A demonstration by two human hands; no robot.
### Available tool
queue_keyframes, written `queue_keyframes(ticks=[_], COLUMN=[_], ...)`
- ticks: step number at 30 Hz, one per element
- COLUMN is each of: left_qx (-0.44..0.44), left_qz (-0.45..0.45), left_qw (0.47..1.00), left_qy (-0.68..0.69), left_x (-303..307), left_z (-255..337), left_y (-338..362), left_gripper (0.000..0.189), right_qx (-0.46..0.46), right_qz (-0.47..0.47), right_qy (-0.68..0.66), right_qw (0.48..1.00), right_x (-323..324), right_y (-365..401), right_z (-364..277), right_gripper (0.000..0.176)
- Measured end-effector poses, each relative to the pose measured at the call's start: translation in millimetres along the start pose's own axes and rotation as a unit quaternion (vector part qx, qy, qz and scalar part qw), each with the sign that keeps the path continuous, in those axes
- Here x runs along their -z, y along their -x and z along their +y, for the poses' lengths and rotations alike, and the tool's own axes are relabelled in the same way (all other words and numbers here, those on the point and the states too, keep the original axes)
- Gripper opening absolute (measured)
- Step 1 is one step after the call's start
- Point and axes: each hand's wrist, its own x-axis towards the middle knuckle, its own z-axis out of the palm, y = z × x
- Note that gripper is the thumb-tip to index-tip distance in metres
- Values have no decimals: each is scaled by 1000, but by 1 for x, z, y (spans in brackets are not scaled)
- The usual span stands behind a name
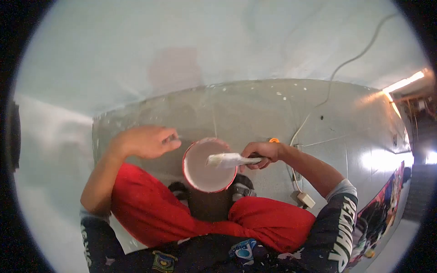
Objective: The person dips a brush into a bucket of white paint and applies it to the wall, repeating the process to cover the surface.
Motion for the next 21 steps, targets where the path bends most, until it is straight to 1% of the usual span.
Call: queue_keyframes(ticks=[1,2,4,5,7,8,10,11,13,14,16,17,18,19,20,21], left_qx=[-1,-8,-34,-50,-9,-13,-24,-26,13,12,4,2,19,37,37,41], left_qz=[2,4,15,20,-13,-8,-27,-20,-29,-20,-23,-19,-25,-32,-32,-35], left_qw=[1000,1000,999,999,999,1000,997,998,1000,1000,1000,1000,999,999,999,998], left_qy=[10,17,16,-7,37,22,64,52,2,-5,0,-3,-8,-14,-17,-9], left_x=[-1,-1,-4,0,5,3,0,-2,-2,0,2,3,5,6,7,7], left_z=[-2,-3,-6,0,9,8,5,4,1,1,3,7,11,14,15,16], left_y=[-1,-4,-8,-9,-5,-4,-7,-9,-14,-13,-11,-12,-11,-10,-10,-11], left_gripper=[50,50,51,51,51,51,51,51,51,51,53,53,54,54,54,54], right_qx=[5,26,30,51,74,88,131,141,201,208,277,295,297,340,379,381], right_qz=[-6,17,-11,9,-2,5,26,31,67,71,117,137,139,220,297,297], right_qy=[-8,-12,-28,-30,-13,-10,24,30,60,68,72,59,60,51,40,38], right_qw=[1000,999,999,998,997,996,991,989,975,973,951,944,943,913,876,875], right_x=[4,4,2,1,0,1,1,-1,-3,-3,0,2,7,15,24,33], right_y=[-2,-3,-2,1,4,7,18,26,46,55,74,85,93,100,104,109], right_z=[6,9,7,5,1,-2,-10,-14,-28,-35,-44,-47,-48,-47,-44,-40], right_gripper=[40,40,40,40,40,40,38,38,36,36,35,34,34,32,31,31])
